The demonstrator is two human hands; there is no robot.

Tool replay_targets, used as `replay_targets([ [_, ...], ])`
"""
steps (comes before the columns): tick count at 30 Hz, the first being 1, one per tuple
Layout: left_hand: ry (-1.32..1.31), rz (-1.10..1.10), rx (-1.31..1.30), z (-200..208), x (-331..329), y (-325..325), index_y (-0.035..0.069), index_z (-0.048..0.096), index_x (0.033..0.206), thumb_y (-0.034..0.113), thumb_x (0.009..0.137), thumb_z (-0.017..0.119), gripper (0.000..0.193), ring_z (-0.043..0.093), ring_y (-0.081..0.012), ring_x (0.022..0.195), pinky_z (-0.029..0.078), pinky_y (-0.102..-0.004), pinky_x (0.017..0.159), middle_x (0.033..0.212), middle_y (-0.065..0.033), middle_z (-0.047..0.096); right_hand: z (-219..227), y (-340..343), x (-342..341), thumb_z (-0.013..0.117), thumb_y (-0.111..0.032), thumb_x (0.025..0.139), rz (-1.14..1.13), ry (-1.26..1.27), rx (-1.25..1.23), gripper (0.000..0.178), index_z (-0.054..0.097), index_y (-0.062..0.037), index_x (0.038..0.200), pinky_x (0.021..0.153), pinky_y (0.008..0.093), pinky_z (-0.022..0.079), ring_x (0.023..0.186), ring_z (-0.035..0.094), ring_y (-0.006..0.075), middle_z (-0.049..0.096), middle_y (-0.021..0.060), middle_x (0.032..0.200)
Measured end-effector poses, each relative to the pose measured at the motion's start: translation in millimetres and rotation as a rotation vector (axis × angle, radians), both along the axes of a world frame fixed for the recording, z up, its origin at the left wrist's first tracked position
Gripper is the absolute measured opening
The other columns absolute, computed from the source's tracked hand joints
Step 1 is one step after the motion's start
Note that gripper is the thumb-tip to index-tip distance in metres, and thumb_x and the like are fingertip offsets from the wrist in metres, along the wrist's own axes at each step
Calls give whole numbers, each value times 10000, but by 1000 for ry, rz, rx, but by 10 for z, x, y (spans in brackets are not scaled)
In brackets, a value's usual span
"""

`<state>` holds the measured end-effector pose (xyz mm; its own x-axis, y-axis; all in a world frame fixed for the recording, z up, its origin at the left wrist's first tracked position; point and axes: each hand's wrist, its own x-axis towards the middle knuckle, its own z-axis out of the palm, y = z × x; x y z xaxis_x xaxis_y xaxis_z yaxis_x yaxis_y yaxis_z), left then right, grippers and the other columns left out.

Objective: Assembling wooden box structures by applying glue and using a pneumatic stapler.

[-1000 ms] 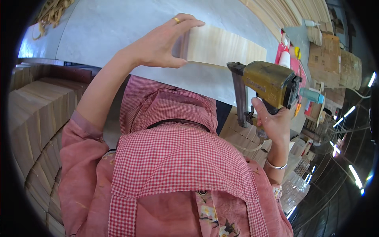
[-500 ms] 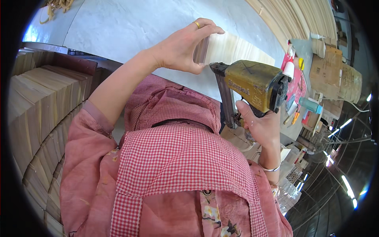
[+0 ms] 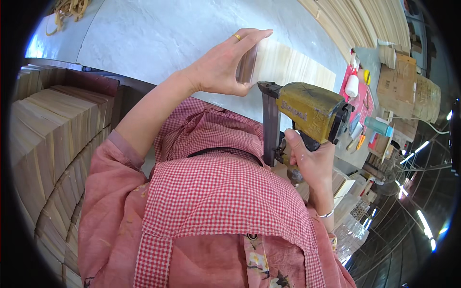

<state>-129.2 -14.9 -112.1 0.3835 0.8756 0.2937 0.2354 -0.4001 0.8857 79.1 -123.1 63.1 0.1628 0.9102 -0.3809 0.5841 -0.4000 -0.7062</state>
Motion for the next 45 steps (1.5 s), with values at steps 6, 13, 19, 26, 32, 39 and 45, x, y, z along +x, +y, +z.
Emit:
replay_targets([
  [6, 50, 184, 122, -122, -82, -147, 117, 251, 1621, 117, 649, 773, 1103, 383, -345, 1485, 353, -454, 1226, 1634, -141, 355, 150, 250, -134, 808, -47, 865, 39, -66, 23, 370, 649, 58, 1182, 708, 274, 568, 843, 715, 191, 754, 121, 1037],
  [13, 44, 366, 134, -48, -362, -386, 50, 306, 1586, 42, 730, 665, 927, 300, -345, 1540, 294, -463, 1249, 1625, -159, 362, 132, 490, -133, 818, -87, 866, 151, -108, 5, 320, 665, 45, 1114, 634, 262, 523, 742, 657, 162, 717, 94, 929],
  [19, -1, 492, 206, -86, -450, -467, 25, 427, 1508, -15, 727, 620, 805, 340, -384, 1511, 347, -469, 1223, 1556, -166, 431, 240, 622, -208, 828, -137, 871, 192, -191, -59, 293, 674, 37, 1051, 556, 249, 476, 635, 594, 135, 677, 73, 822],
  [26, -35, 607, 227, -173, -440, -491, 21, 482, 1455, -41, 745, 608, 725, 374, -405, 1483, 379, -476, 1201, 1515, -169, 454, 291, 812, -62, 824, -93, 861, 375, -233, 5, 347, 662, 47, 1135, 655, 275, 558, 786, 705, 182, 756, 135, 995],
  [32, -52, 620, 219, -176, -442, -493, 17, 507, 1430, -41, 752, 615, 689, 388, -410, 1469, 393, -476, 1191, 1508, -173, 452, 346, 1055, -187, 836, -113, 854, 173, -296, -67, 382, 657, 42, 1153, 633, 275, 552, 767, 708, 189, 756, 134, 968],
  [39, -48, 620, 213, -165, -415, -480, 20, 545, 1401, -37, 751, 627, 657, 401, -396, 1461, 399, -466, 1188, 1509, -167, 454, 273, 1191, -124, 845, -151, 856, 216, -302, -63, 418, 649, 49, 1166, 529, 269, 496, 626, 633, 157, 736, 122, 897],
  [45, -18, 605, 191, -169, -422, -485, 12, 545, 1394, -49, 746, 635, 657, 404, -396, 1465, 389, -475, 1195, 1515, -178, 464, 278, 1204, -119, 842, -173, 865, 181, -275, -123, 424, 645, 52, 1165, 442, 259, 422, 505, 530, 122, 696, 100, 801],
])
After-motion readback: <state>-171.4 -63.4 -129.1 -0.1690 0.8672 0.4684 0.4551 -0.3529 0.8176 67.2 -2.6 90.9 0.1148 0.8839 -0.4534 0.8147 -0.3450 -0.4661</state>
